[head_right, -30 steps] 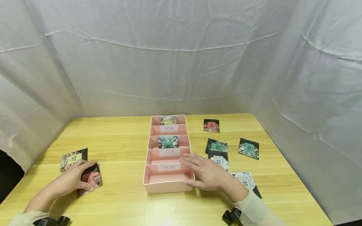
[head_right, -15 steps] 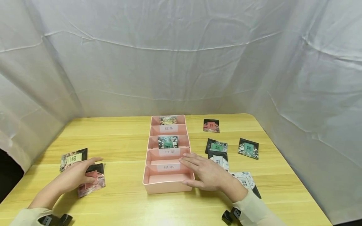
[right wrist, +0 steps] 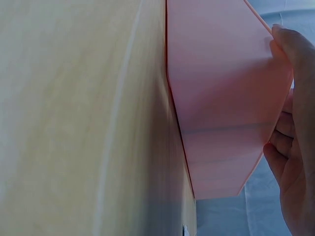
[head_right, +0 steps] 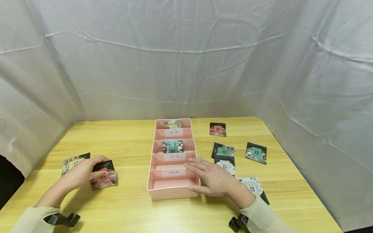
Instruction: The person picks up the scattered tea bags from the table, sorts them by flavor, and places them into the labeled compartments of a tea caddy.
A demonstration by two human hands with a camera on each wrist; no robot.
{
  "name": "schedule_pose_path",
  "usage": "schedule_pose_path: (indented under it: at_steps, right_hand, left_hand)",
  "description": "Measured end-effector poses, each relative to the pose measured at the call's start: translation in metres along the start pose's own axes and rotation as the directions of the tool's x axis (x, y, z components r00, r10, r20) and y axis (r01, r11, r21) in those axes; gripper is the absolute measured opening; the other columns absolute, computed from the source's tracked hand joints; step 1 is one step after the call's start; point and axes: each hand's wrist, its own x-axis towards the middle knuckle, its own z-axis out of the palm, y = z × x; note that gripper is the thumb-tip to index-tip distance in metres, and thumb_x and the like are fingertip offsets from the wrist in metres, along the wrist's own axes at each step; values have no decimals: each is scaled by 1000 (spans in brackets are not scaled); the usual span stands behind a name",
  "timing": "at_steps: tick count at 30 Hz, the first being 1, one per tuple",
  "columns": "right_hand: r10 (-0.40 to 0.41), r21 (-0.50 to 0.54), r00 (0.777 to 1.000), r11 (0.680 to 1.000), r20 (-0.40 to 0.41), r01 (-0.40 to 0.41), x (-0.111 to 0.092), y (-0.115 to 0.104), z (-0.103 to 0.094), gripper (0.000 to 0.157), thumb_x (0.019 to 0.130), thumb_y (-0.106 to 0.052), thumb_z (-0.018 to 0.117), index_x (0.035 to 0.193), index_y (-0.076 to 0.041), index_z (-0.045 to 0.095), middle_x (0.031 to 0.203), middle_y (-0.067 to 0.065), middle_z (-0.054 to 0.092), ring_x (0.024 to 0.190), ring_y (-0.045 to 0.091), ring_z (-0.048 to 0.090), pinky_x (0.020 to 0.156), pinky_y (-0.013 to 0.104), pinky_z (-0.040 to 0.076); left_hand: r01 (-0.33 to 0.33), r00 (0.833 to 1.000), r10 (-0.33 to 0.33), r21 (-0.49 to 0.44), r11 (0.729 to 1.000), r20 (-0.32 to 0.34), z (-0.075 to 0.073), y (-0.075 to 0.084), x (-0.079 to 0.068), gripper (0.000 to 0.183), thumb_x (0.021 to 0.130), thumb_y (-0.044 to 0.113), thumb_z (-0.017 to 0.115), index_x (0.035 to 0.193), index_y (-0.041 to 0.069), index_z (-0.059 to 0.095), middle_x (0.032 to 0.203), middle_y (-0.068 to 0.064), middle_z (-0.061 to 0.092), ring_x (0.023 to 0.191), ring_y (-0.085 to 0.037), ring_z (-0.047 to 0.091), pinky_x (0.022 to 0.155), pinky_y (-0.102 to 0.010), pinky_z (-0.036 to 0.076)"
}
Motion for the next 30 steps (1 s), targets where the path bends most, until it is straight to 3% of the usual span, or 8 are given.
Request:
schedule_pose_path:
  at_steps: [4, 15, 30]
  right_hand:
    - [10, -1, 1000, 1000, 8, -10, 0, 0, 0, 69, 96, -55, 53, 149, -12, 43, 150, 8, 44, 138, 27, 39, 107, 46, 41]
    - [8, 8, 1000, 1000, 8, -8, 1, 0, 0, 68, 96, -55, 52, 148, -11, 44, 150, 11, 44, 137, 29, 40, 106, 48, 41]
    - [14, 4, 1000, 1000, 4, -14, 1, 0, 0, 68, 96, -55, 52, 148, -12, 45, 150, 10, 44, 137, 29, 40, 107, 47, 40]
  left_hand:
    - [-12, 1000, 12, -40, 999, -21, -1, 2, 4, 23, 90, 17, 72, 110, 11, 63, 76, 7, 60, 57, -4, 50, 50, -25, 42]
    - [31, 999, -35, -99, 995, -39, -3, 15, 16, 13, 96, 25, 64, 105, 16, 60, 68, 5, 56, 52, -10, 50, 45, -26, 39]
    - [109, 981, -138, -203, 973, -134, 0, 34, 40, 21, 94, 34, 67, 102, 15, 61, 74, -2, 57, 56, -16, 47, 47, -29, 39]
